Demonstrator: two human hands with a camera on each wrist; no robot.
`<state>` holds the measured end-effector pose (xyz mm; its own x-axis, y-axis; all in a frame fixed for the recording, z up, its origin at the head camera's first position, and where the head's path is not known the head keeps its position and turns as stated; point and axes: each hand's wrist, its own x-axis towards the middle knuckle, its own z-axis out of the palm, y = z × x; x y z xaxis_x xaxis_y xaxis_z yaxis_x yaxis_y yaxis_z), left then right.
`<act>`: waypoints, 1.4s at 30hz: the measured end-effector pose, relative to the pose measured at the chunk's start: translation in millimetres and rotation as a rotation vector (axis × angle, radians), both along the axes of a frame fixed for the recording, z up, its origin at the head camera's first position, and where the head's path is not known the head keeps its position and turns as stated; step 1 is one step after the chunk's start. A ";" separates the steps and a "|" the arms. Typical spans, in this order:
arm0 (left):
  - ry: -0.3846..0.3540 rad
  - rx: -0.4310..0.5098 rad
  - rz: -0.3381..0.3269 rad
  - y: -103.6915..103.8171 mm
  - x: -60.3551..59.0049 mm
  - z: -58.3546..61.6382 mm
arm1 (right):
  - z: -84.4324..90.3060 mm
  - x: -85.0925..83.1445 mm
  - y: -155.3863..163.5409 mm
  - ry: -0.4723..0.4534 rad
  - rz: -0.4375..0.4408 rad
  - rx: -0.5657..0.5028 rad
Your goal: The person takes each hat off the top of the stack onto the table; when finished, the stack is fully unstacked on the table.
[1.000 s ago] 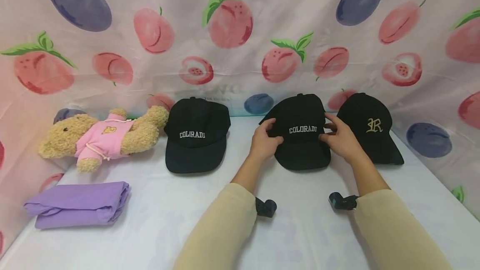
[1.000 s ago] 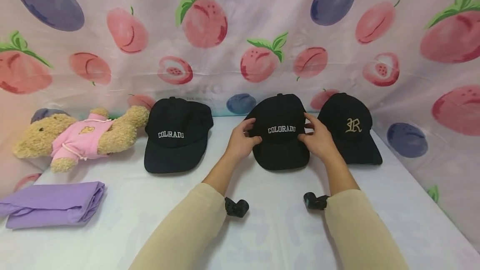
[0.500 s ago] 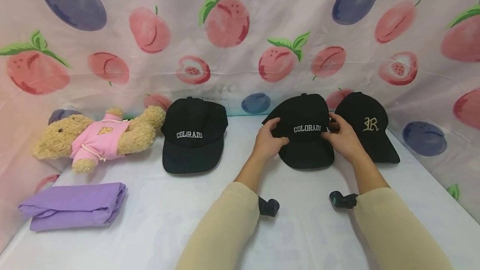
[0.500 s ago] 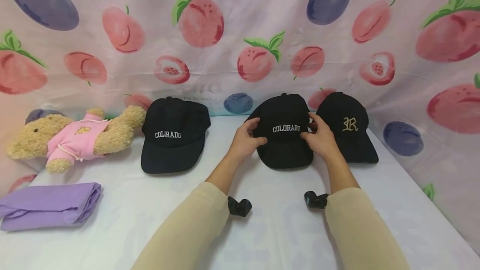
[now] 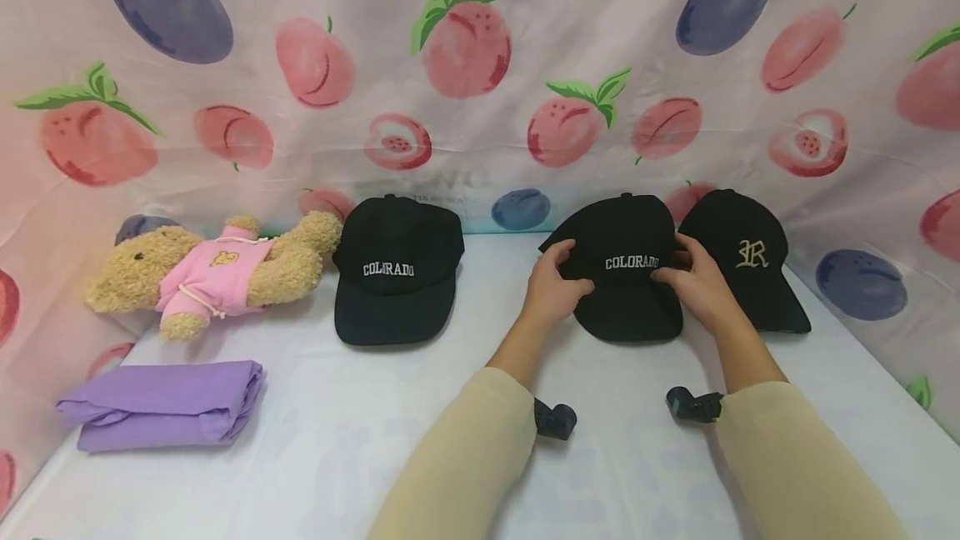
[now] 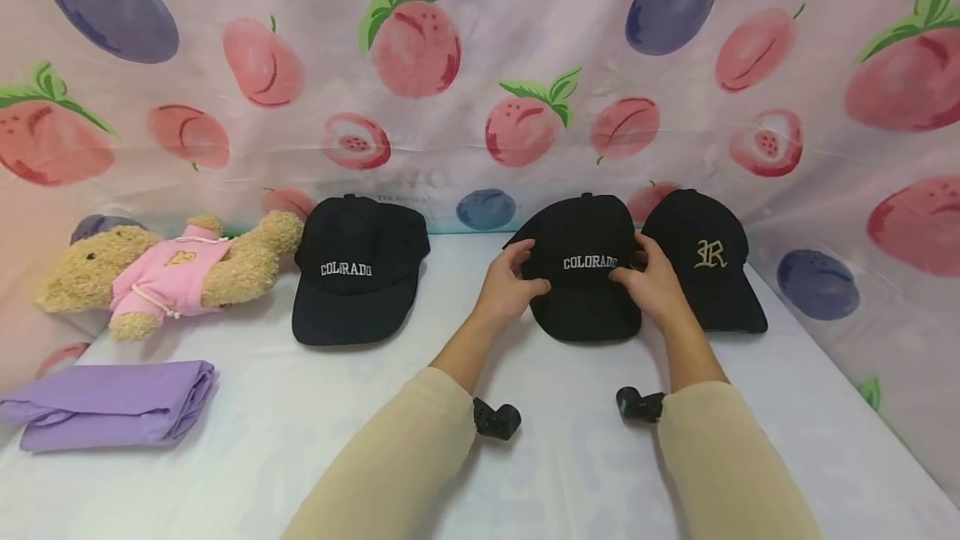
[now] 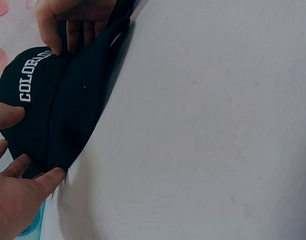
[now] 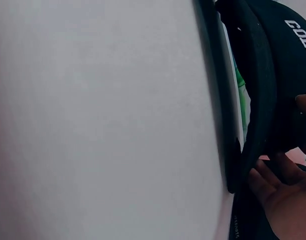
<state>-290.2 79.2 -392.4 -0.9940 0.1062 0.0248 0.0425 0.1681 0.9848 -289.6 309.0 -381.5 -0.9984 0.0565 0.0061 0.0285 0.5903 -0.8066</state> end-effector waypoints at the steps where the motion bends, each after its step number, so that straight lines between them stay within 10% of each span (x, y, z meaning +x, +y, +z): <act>1: -0.001 0.001 0.002 1.2 0.0 -0.2 | -0.1 -0.4 0.7 -0.001 0.001 0.005; 42: 0.007 -0.037 0.014 23.5 -9.1 0.8 | 2.5 -9.8 12.1 0.023 -0.023 -0.051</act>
<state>-299.3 102.7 -391.6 -0.9953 0.0931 0.0284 0.0472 0.2054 0.9775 -299.4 321.2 -379.0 -0.9964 0.0802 0.0259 0.0224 0.5478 -0.8363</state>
